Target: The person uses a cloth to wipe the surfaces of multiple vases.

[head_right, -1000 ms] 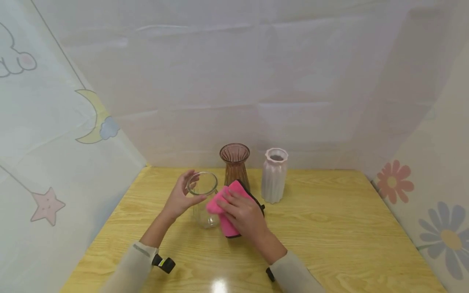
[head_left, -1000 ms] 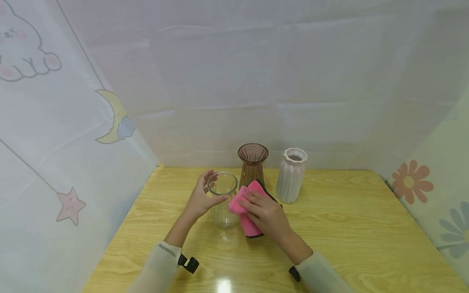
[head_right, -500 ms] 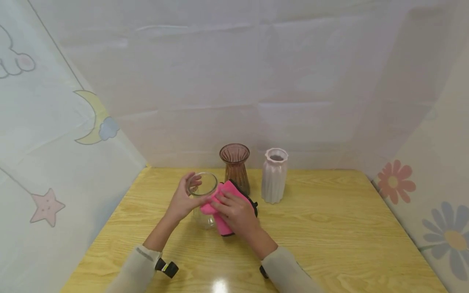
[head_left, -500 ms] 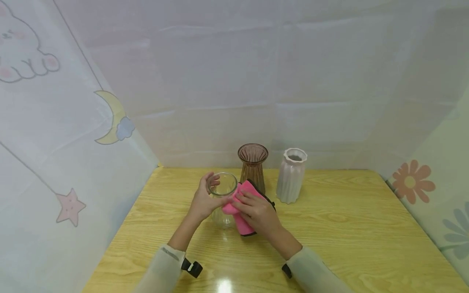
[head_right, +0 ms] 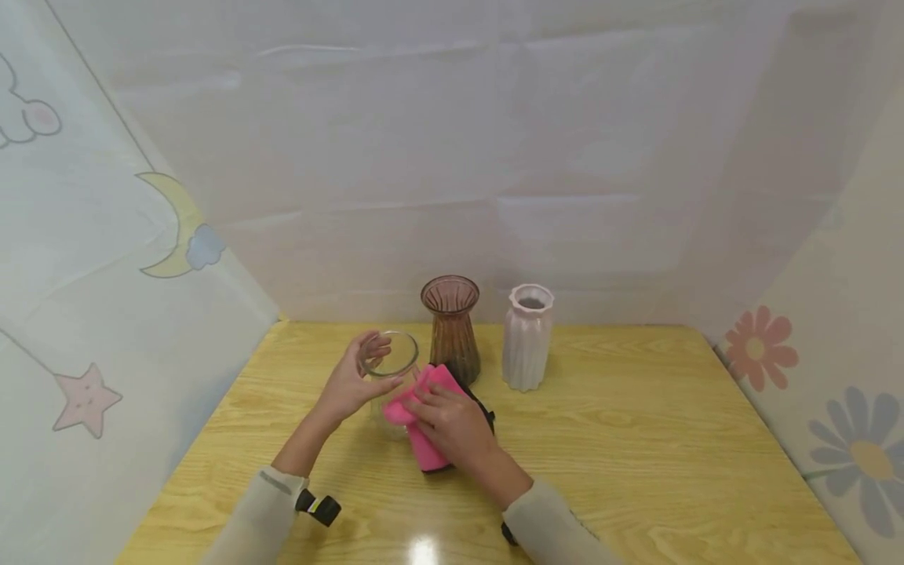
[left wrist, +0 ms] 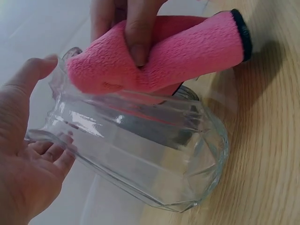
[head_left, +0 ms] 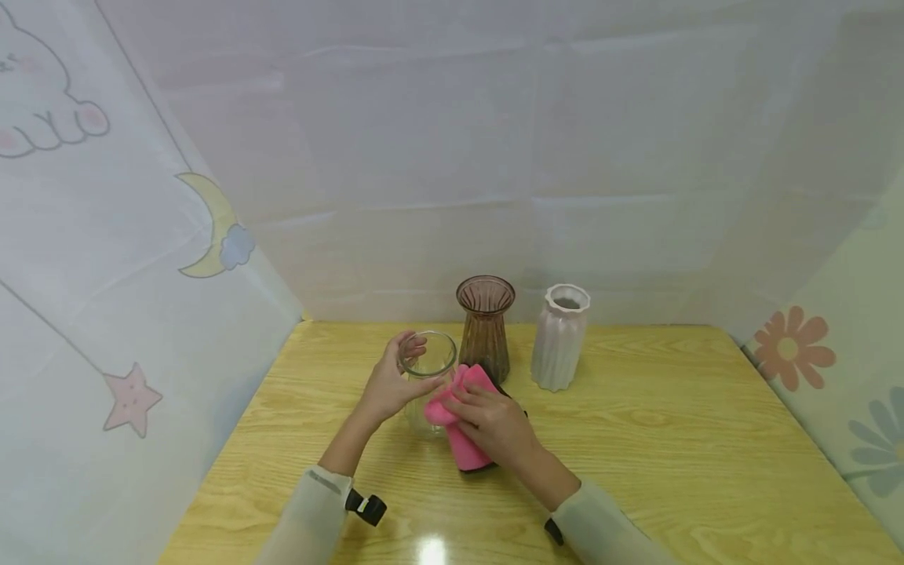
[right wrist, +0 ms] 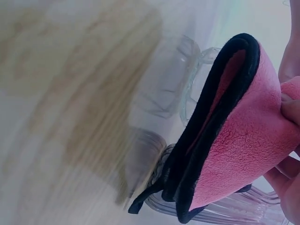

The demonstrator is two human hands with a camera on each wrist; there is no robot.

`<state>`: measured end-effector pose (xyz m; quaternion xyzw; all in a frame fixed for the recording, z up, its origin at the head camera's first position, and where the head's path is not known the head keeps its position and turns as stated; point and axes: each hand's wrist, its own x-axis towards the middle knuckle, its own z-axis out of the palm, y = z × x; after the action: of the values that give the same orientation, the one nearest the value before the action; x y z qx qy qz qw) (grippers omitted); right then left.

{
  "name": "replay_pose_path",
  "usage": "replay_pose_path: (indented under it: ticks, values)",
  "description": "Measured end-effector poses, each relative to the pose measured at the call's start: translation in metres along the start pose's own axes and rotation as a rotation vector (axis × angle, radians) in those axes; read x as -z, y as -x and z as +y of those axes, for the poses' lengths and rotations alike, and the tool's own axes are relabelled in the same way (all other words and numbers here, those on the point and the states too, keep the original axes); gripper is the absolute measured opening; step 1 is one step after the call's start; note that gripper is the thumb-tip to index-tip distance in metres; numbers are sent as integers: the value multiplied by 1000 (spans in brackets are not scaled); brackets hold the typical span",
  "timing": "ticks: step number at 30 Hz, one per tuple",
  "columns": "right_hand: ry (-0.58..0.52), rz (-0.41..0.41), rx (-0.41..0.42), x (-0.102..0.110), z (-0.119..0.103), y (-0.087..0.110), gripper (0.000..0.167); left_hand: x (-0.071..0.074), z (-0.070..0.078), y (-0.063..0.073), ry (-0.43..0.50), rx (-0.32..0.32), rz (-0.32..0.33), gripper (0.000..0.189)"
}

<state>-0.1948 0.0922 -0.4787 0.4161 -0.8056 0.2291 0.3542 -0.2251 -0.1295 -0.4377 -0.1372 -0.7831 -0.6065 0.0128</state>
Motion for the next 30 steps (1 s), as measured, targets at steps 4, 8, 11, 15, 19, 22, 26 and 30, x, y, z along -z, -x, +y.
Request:
replay_pose_path:
  ticks: [4,8,11,15,19,22,26,30]
  values:
    - [19,-74,-28,1,-5,3,37,5,-3,-2,6,-15,-51,96]
    - [25,-166,-66,2,-8,7,34,9,-5,-3,13,-11,-92,95]
    - [34,-243,-97,3,-10,10,32,11,-6,-4,41,-12,-123,95]
    - [35,-315,-122,4,-12,13,30,13,-9,-7,84,-27,-162,95]
    - [24,-362,-142,3,-13,13,29,19,-14,-12,98,-49,-214,95]
    - [-1,-369,-151,5,-14,13,29,25,-15,-15,99,-52,-268,98]
    - [-61,-282,-129,10,-12,13,32,28,-15,-15,128,-63,-307,111]
    - [-64,-136,-83,19,-8,9,38,23,-14,-8,114,-89,-235,119]
